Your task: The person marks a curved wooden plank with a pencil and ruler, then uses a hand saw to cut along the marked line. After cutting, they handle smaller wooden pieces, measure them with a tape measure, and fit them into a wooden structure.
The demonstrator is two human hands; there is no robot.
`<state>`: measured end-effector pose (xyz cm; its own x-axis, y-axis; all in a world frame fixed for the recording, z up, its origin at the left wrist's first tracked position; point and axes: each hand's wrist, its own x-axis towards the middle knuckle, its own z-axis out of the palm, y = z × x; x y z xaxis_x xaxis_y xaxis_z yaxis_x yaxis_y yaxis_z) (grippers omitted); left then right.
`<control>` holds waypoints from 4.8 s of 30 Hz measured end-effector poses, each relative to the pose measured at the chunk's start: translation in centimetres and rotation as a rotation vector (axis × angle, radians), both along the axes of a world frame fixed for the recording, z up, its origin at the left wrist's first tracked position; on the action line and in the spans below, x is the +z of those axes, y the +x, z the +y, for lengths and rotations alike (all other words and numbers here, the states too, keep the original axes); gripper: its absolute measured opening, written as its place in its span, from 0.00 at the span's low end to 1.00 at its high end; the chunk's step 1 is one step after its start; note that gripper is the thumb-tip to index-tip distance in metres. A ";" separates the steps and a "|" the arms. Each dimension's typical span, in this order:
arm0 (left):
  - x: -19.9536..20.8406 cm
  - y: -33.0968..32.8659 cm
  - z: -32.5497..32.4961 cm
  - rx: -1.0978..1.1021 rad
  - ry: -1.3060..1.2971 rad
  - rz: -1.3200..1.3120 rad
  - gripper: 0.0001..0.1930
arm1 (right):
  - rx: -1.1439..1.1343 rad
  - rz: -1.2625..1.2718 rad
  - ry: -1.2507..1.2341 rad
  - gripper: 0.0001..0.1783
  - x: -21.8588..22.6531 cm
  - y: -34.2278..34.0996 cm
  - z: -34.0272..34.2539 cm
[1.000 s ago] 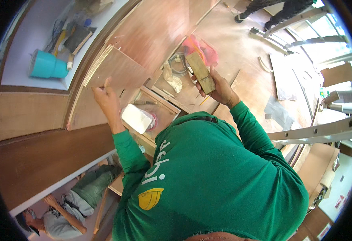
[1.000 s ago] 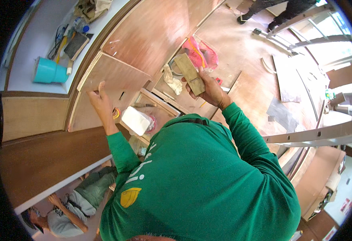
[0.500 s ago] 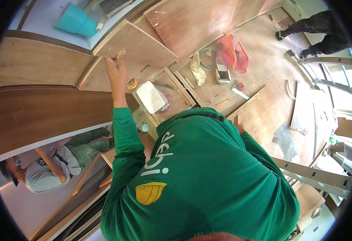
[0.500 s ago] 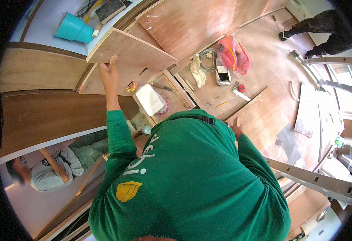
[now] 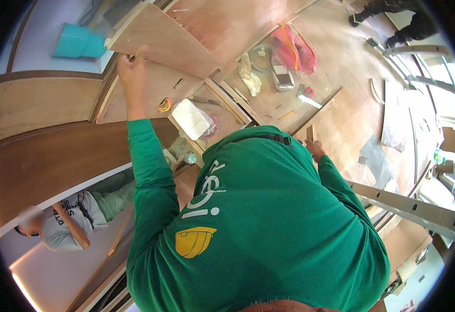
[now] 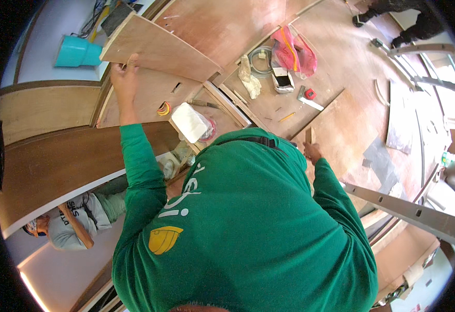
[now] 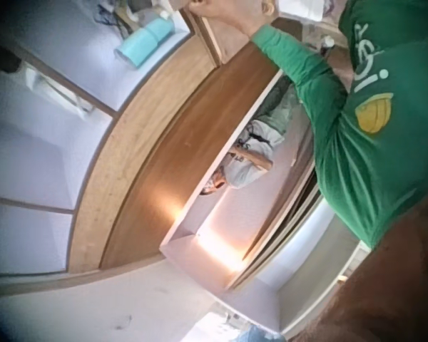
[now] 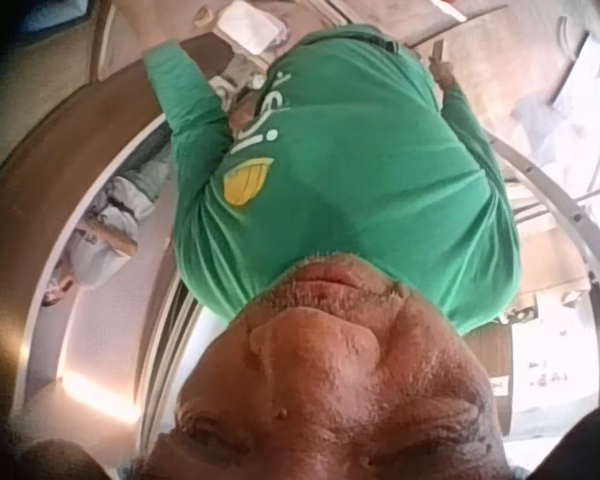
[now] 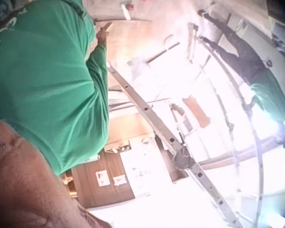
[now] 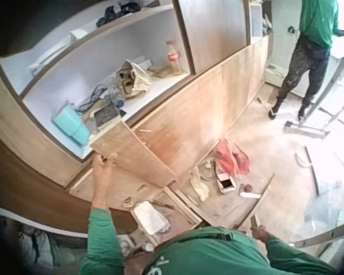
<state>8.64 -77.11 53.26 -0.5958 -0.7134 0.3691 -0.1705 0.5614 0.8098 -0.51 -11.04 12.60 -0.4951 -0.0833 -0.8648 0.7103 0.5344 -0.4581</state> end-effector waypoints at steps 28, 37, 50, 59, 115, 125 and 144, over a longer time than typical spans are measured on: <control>-0.4 -0.7 1.6 -0.039 0.098 0.080 0.26 | 0.010 -0.080 0.046 0.19 4.2 -0.4 -0.8; -7.1 -0.9 2.6 0.012 0.046 0.047 0.24 | -0.004 -0.007 0.036 0.19 5.8 0.4 -1.6; -9.8 -0.8 5.0 0.060 0.010 -0.026 0.16 | 0.111 0.052 0.226 0.25 5.5 2.7 0.3; -12.8 3.4 16.0 -0.062 -0.100 -0.059 0.15 | 0.060 0.053 -0.150 0.29 9.5 -1.5 -5.0; -17.4 7.7 16.7 0.015 0.011 -0.601 0.12 | 0.353 0.520 0.200 0.36 -12.1 -24.4 -21.6; -19.7 3.8 17.5 -0.242 -0.109 -0.248 0.18 | 0.090 0.014 0.340 0.19 -31.0 -7.3 -15.7; -22.0 5.6 26.5 -0.106 0.056 -0.358 0.40 | 0.552 -0.232 -0.461 0.34 12.8 -12.2 -32.3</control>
